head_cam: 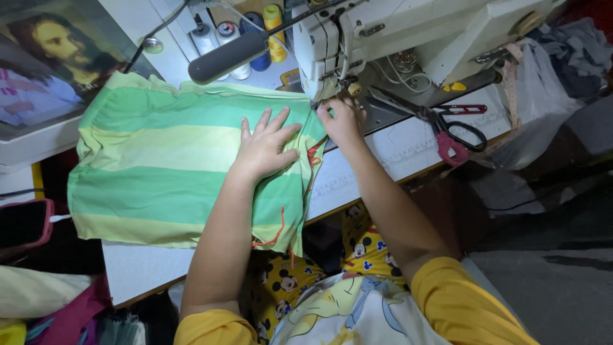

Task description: The person is sewing a small green and yellow striped pillowcase using an industrial sewing machine, trimming the edges with scissors, and then stuffing it with orange yarn scraps.

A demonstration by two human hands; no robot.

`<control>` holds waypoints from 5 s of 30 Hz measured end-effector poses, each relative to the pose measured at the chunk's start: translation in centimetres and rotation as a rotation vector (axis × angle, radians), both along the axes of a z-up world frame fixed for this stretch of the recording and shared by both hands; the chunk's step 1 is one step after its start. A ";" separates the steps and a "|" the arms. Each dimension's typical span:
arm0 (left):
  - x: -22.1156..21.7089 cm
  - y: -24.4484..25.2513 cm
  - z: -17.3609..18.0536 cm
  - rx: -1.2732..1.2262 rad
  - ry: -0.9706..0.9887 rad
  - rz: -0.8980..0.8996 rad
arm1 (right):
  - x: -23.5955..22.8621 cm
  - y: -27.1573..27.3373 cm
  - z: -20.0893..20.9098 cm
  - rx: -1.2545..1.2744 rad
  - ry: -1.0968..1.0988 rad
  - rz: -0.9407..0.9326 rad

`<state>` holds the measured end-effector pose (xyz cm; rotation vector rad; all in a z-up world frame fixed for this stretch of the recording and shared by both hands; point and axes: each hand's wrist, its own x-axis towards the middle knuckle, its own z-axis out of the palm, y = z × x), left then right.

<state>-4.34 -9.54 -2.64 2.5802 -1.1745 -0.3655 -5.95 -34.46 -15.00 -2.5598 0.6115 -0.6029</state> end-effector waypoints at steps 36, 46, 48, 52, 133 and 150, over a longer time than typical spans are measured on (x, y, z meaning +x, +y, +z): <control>-5.1 -6.2 1.5 -0.645 -0.071 -0.608 | -18.6 4.1 11.6 0.750 0.104 0.395; -5.2 -7.6 -5.4 -0.790 -0.374 -0.674 | -20.6 2.1 10.7 0.615 0.200 0.381; -5.6 -7.5 -5.1 -0.825 -0.384 -0.669 | -20.5 2.1 10.7 0.592 0.235 0.335; -5.7 -7.3 -4.2 -0.821 -0.333 -0.664 | -19.3 -1.1 10.0 0.415 0.179 0.264; -6.5 -4.6 1.7 -0.523 0.731 -0.304 | -16.7 -12.0 13.5 0.788 -0.430 0.328; -6.4 -5.0 2.0 -0.460 0.814 -0.272 | -28.4 -11.7 4.3 0.864 -0.018 0.078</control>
